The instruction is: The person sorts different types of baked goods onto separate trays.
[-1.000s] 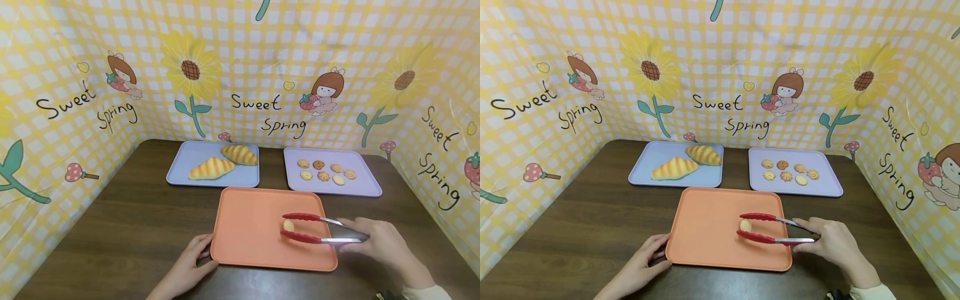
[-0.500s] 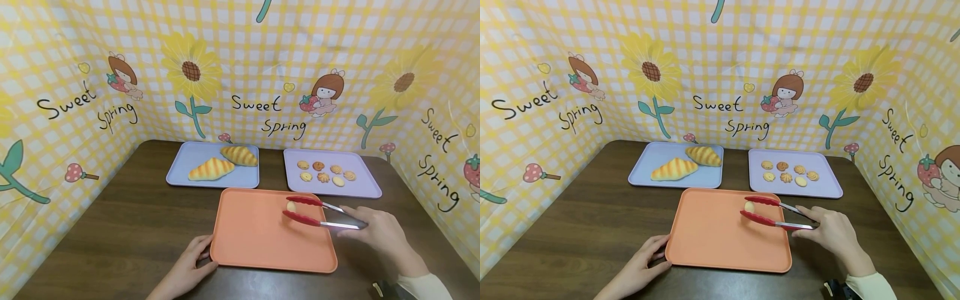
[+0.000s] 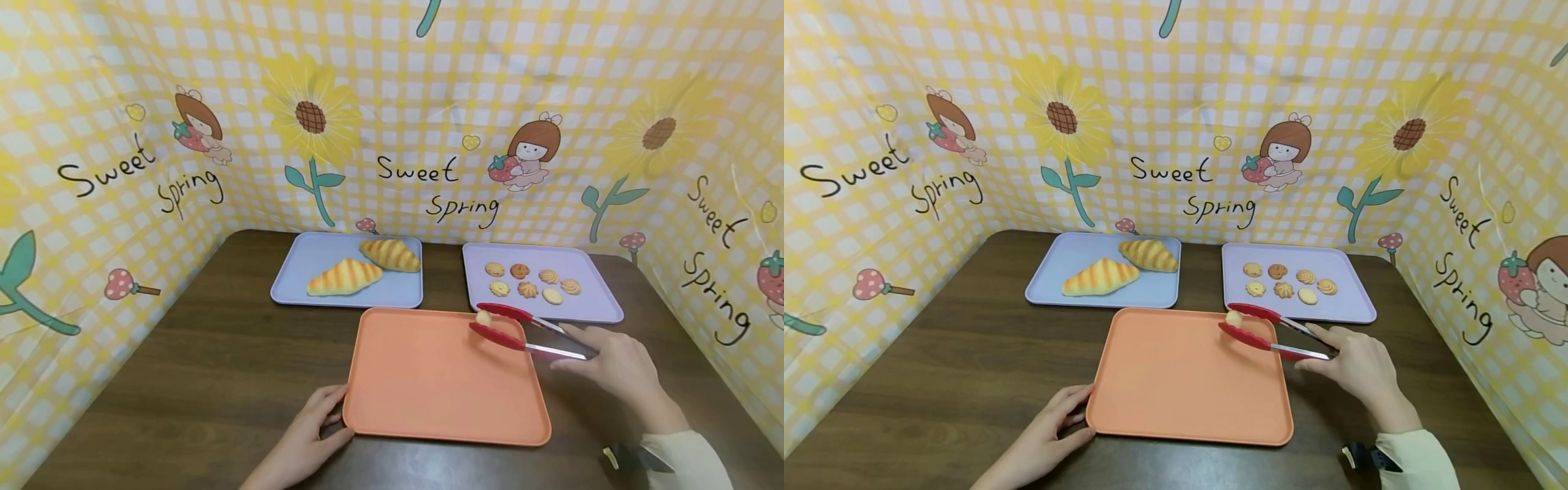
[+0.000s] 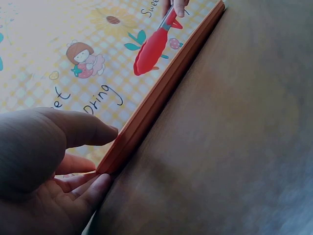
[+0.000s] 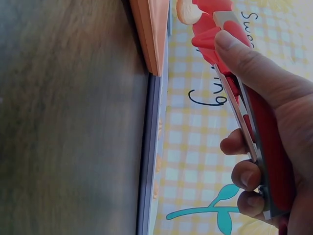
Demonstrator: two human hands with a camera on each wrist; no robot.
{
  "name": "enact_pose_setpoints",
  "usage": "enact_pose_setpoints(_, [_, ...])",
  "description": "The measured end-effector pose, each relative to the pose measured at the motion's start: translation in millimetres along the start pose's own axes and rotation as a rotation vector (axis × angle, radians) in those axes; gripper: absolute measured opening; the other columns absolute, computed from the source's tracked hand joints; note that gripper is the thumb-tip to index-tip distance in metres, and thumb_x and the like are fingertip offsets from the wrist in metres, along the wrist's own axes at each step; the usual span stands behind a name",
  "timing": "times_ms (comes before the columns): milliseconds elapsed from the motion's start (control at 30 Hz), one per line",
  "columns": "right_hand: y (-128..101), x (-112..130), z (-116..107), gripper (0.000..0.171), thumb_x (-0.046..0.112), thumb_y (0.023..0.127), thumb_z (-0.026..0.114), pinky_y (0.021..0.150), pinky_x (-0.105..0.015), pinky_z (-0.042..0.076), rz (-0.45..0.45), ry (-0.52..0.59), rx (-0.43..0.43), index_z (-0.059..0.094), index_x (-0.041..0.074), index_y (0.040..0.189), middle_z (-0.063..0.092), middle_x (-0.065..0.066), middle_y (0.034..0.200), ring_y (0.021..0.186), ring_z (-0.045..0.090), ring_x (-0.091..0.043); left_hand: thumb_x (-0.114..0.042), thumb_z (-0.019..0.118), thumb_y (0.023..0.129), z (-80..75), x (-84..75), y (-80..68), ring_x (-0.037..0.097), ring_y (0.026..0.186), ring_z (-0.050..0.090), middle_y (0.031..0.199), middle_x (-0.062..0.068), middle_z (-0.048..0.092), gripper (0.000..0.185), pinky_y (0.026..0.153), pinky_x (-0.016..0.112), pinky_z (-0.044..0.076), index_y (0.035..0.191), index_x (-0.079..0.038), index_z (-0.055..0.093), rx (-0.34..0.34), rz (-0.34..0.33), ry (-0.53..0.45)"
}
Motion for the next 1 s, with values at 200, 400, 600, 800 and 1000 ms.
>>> enact_pose_setpoints(200, [7.8, -5.4, 3.8, 0.073, 0.048, 0.06, 0.092, 0.06, -0.052, 0.052, 0.042, -0.006, 0.025, 0.074, 0.009, 0.119, 0.071, -0.02, 0.107, 0.084, 0.067, -0.04, -0.005, 0.069, 0.094, 1.2, 1.3, -0.9, 0.012, 0.121, 0.052, 0.132, 0.026, 0.046, 0.057, 0.096, 0.027, 0.052, 0.14, 0.016, 0.043, -0.007, 0.034, -0.013])
enact_pose_setpoints(400, [14.4, -13.0, 5.5, 0.074, 0.053, 0.063, 0.09, 0.062, -0.054, 0.051, 0.105, -0.03, 0.062, 0.073, 0.01, 0.121, 0.07, -0.021, 0.109, 0.088, 0.065, -0.045, -0.006, 0.068, 0.095, 0.7, 1.5, -1.0, 0.015, 0.122, 0.052, 0.133, 0.026, 0.046, 0.057, 0.097, 0.028, 0.052, 0.141, 0.016, 0.042, 0.002, 0.021, -0.022])
enact_pose_setpoints(600, [20.5, -21.6, 6.0, 0.077, 0.056, 0.066, 0.087, 0.061, -0.053, 0.05, 0.163, -0.043, 0.086, 0.07, 0.009, 0.125, 0.067, -0.027, 0.113, 0.088, 0.063, -0.049, -0.007, 0.069, 0.094, 0.2, 0.9, -0.9, 0.015, 0.122, 0.052, 0.133, 0.026, 0.046, 0.058, 0.097, 0.029, 0.052, 0.141, 0.016, 0.043, 0.002, 0.004, -0.012])
enact_pose_setpoints(800, [25.8, -28.7, 6.7, 0.079, 0.056, 0.068, 0.086, 0.06, -0.053, 0.048, 0.188, -0.038, 0.097, 0.068, 0.007, 0.127, 0.065, -0.03, 0.111, 0.085, 0.062, -0.05, -0.008, 0.07, 0.094, -1.2, -1.1, -0.1, 0.022, 0.122, 0.053, 0.135, 0.025, 0.045, 0.06, 0.098, 0.033, 0.052, 0.142, 0.015, 0.042, 0.015, -0.025, -0.013])
enact_pose_setpoints(1000, [30.1, -37.3, 8.5, 0.083, 0.059, 0.072, 0.083, 0.061, -0.051, 0.046, 0.25, -0.036, 0.144, 0.064, 0.005, 0.132, 0.064, -0.033, 0.111, 0.086, 0.06, -0.047, -0.009, 0.07, 0.094, -1.4, -1.8, -0.5, 0.022, 0.123, 0.052, 0.135, 0.024, 0.046, 0.06, 0.098, 0.032, 0.052, 0.142, 0.013, 0.043, 0.013, -0.043, -0.001])
Point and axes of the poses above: each hand's wrist, its own y-axis towards the middle knuckle, its own z-axis out of the palm, x = y × z, the point moved 2 cm from there along y, towards the middle knuckle
